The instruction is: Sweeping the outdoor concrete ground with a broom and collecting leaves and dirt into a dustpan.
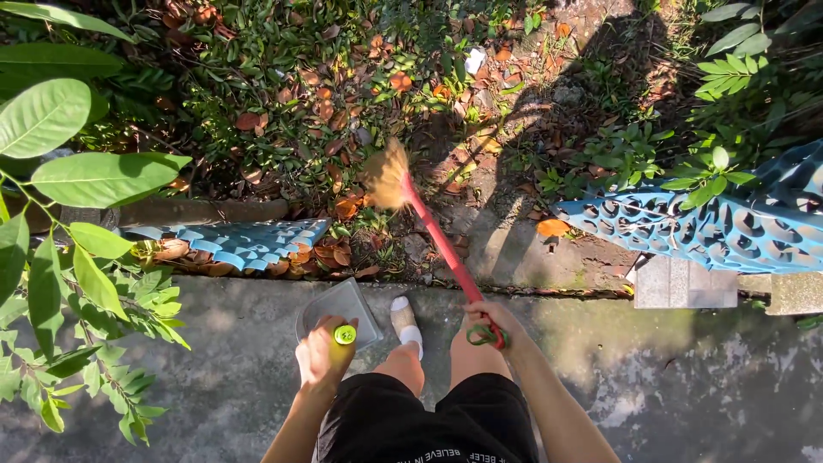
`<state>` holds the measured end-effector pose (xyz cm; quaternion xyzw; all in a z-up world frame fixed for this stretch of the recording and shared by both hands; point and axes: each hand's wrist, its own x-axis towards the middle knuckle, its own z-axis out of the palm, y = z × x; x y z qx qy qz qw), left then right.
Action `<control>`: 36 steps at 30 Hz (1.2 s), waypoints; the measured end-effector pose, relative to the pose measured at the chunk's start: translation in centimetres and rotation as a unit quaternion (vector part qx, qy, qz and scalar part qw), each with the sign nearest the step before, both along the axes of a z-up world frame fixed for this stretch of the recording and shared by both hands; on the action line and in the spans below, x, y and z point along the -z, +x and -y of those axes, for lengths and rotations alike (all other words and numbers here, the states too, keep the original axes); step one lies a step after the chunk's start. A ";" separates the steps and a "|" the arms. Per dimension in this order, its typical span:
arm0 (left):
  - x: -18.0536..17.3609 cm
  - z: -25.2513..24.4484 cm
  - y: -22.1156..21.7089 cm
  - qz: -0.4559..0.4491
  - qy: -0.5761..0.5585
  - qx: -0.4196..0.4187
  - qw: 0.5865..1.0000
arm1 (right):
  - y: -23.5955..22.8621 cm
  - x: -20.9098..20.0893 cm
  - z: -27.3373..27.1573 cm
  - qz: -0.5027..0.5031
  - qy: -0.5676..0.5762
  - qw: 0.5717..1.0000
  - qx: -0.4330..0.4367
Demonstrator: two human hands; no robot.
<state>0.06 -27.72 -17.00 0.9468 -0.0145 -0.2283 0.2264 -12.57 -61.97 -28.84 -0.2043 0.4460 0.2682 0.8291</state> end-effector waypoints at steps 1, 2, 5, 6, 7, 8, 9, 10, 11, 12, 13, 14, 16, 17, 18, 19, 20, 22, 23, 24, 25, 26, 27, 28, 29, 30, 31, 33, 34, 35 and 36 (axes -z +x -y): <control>0.0 0.1 0.1 0.012 0.001 -0.008 1.000 | 0.1 -1.9 0.9 0.036 -0.017 0.999 -0.002; -0.1 -0.1 0.3 0.012 0.000 -0.011 1.000 | -0.8 -1.8 1.4 0.037 -0.018 0.999 -0.005; -0.6 -0.5 0.3 0.020 0.011 -0.043 0.999 | -3.5 -2.5 2.7 0.027 -0.270 0.951 -0.150; -0.8 -0.7 0.3 0.016 0.015 -0.053 0.998 | -4.1 -3.4 2.9 0.027 -0.300 0.940 -0.162; -1.0 -0.8 0.4 0.015 0.019 -0.065 0.998 | -4.4 -4.2 3.4 0.030 -0.329 0.927 -0.177; -0.7 -1.0 0.3 0.014 0.018 -0.073 0.997 | -4.6 -4.0 3.9 0.032 -0.330 0.925 -0.184; -0.5 -1.1 0.2 0.015 0.018 -0.085 0.996 | -4.4 -3.6 4.5 0.001 -0.372 0.902 -0.219; -0.2 -1.3 0.1 0.017 0.017 -0.096 0.995 | -4.1 -3.3 5.1 -0.030 -0.413 0.874 -0.253; -0.4 -1.3 0.2 0.017 0.019 -0.110 0.994 | -2.5 -1.5 5.9 -0.023 -0.412 0.871 -0.266; -0.5 -1.2 0.2 0.015 0.020 -0.123 0.992 | -0.9 0.3 6.7 -0.035 -0.364 0.904 -0.220; -0.5 -0.8 0.4 0.014 0.021 -0.138 0.990 | 1.2 2.2 7.8 -0.046 -0.313 0.932 -0.176; -0.4 -0.7 0.7 0.015 0.022 -0.154 0.988 | 5.3 5.0 8.7 -0.039 -0.313 0.929 -0.191; -0.3 0.1 0.8 0.020 0.030 -0.164 0.986 | 12.9 10.3 10.5 0.021 -0.021 0.999 0.021; 0.1 0.4 0.3 0.016 0.032 -0.179 0.983 | 16.5 11.6 11.2 0.017 -0.020 1.000 0.006; 0.6 0.9 -0.2 0.020 0.034 -0.193 0.981 | 20.2 12.9 11.7 0.023 0.057 0.998 0.013; 1.0 1.3 -0.1 0.030 0.035 -0.201 0.978 | 24.3 14.1 12.1 0.032 0.134 0.990 0.025; 1.6 1.8 0.3 0.031 0.036 -0.211 0.976 | 27.3 14.9 13.2 0.032 0.136 0.990 0.015; 2.6 2.6 0.0 0.044 0.042 -0.250 0.966 | 32.2 16.7 14.9 -0.081 0.246 0.965 0.043; 2.4 3.3 0.1 0.039 0.044 -0.260 0.964 | 32.6 17.7 16.4 -0.088 0.246 0.965 0.033; 2.2 4.0 0.1 0.034 0.048 -0.275 0.960 | 33.0 18.6 17.8 -0.056 0.334 0.941 0.017; 2.1 4.3 0.3 0.030 0.052 -0.289 0.956 | 33.3 19.6 19.0 -0.025 0.420 0.907 0.003; 2.1 4.7 0.4 0.026 0.054 -0.297 0.953 | 32.5 17.7 19.4 -0.032 0.421 0.906 -0.004; 2.0 5.1 0.7 0.028 0.053 -0.303 0.951 | 31.8 15.6 20.0 -0.039 0.281 0.954 -0.098; 2.0 5.4 0.8 0.029 0.053 -0.309 0.949 | 30.9 13.4 20.5 -0.043 0.132 0.972 -0.190; 1.9 5.9 1.0 0.025 0.053 -0.315 0.947 | 29.5 11.5 21.8 -0.047 0.131 0.971 -0.196; 1.9 6.4 1.2 0.029 0.060 -0.310 0.948 | 28.0 9.5 23.1 -0.055 0.065 0.948 -0.306; 2.0 6.9 1.4 0.033 0.067 -0.305 0.949 | 26.7 7.6 24.4 -0.061 -0.002 0.910 -0.411; 1.6 7.7 2.4 0.028 0.066 -0.312 0.947 | 25.0 4.0 27.5 -0.055 -0.019 0.883 -0.465; 1.4 8.1 2.7 0.026 0.067 -0.312 0.947 | 24.1 2.2 28.9 -0.046 -0.034 0.857 -0.511; 1.3 8.3 2.8 0.024 0.068 -0.317 0.946 | 23.8 1.7 29.7 -0.047 -0.033 0.855 -0.516; 1.2 8.5 2.9 0.023 0.062 -0.318 0.946 | 23.6 1.1 30.5 -0.051 -0.038 0.839 -0.540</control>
